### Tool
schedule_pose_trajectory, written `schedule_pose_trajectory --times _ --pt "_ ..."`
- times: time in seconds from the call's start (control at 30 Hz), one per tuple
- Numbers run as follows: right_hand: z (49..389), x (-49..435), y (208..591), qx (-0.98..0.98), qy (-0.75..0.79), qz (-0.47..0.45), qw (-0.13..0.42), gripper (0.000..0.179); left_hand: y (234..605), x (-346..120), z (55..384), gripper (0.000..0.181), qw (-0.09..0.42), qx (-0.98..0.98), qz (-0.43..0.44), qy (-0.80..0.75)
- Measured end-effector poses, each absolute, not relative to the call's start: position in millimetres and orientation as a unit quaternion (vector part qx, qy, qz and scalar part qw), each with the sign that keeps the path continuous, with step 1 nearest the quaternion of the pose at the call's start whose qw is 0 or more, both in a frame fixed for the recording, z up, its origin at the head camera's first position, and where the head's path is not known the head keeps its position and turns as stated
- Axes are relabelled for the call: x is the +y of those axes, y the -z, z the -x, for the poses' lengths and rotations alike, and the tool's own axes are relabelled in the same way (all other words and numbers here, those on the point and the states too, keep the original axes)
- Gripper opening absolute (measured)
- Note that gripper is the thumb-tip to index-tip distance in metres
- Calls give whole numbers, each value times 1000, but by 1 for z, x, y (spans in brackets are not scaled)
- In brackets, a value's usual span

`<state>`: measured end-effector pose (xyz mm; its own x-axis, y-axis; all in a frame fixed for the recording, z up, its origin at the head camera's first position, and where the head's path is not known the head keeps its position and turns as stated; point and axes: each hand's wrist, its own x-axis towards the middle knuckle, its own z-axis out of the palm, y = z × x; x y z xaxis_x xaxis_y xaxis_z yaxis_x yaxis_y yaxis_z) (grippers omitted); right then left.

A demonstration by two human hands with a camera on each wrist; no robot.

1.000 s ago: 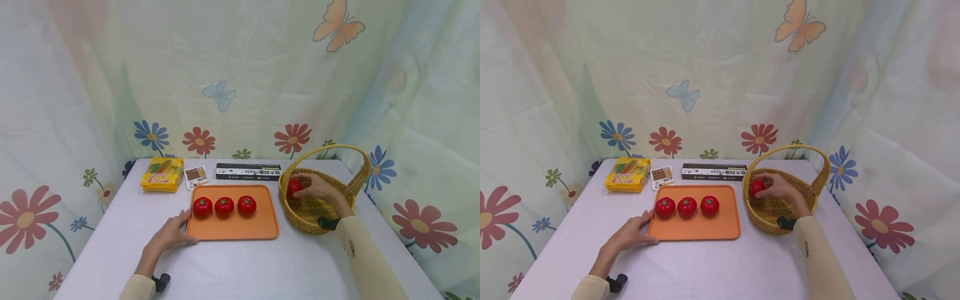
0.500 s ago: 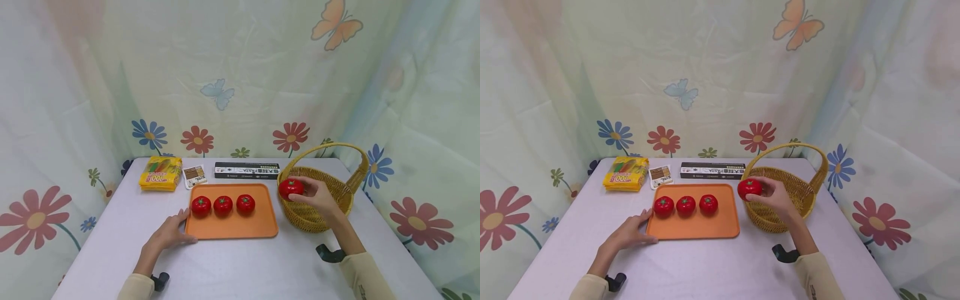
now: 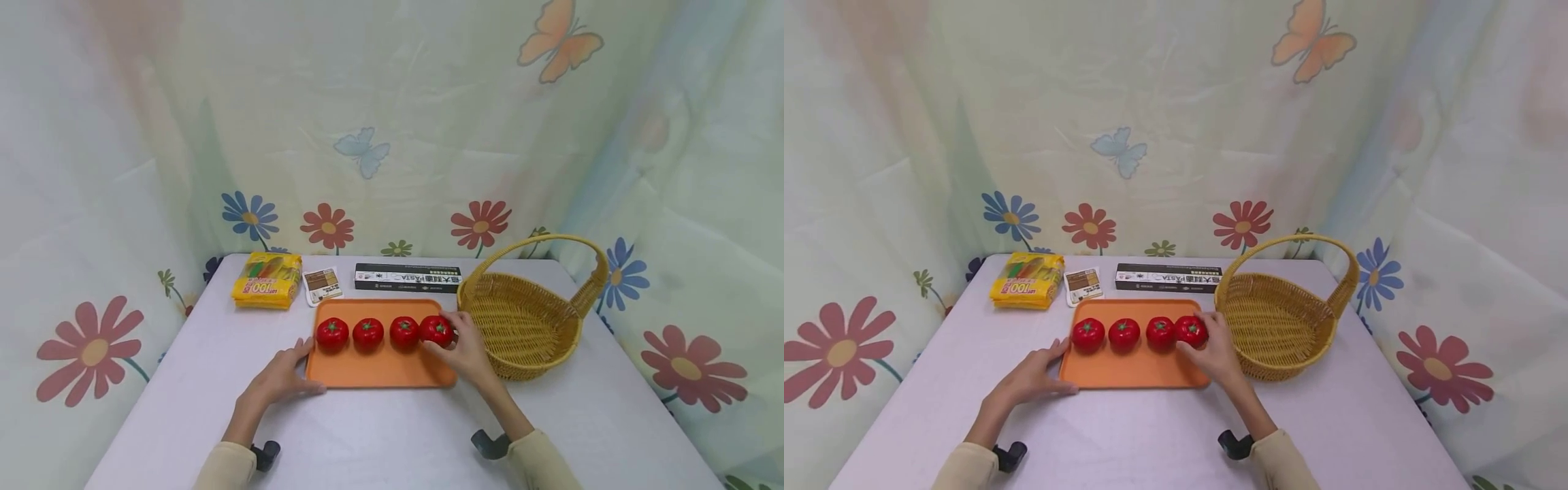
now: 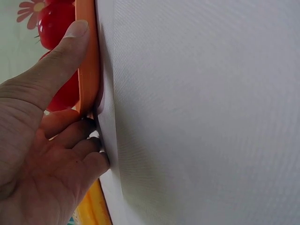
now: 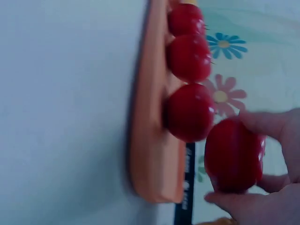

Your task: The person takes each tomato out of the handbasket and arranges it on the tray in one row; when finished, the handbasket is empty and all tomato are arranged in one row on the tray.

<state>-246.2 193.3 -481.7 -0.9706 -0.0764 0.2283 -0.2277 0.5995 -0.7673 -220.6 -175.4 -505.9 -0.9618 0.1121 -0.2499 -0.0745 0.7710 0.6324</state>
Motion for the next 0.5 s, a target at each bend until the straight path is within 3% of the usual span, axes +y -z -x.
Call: schedule_pose_trajectory --times 0.5 --pt "266 181 519 -914 -383 -59 123 68 504 -173 222 107 141 933 -6 -330"
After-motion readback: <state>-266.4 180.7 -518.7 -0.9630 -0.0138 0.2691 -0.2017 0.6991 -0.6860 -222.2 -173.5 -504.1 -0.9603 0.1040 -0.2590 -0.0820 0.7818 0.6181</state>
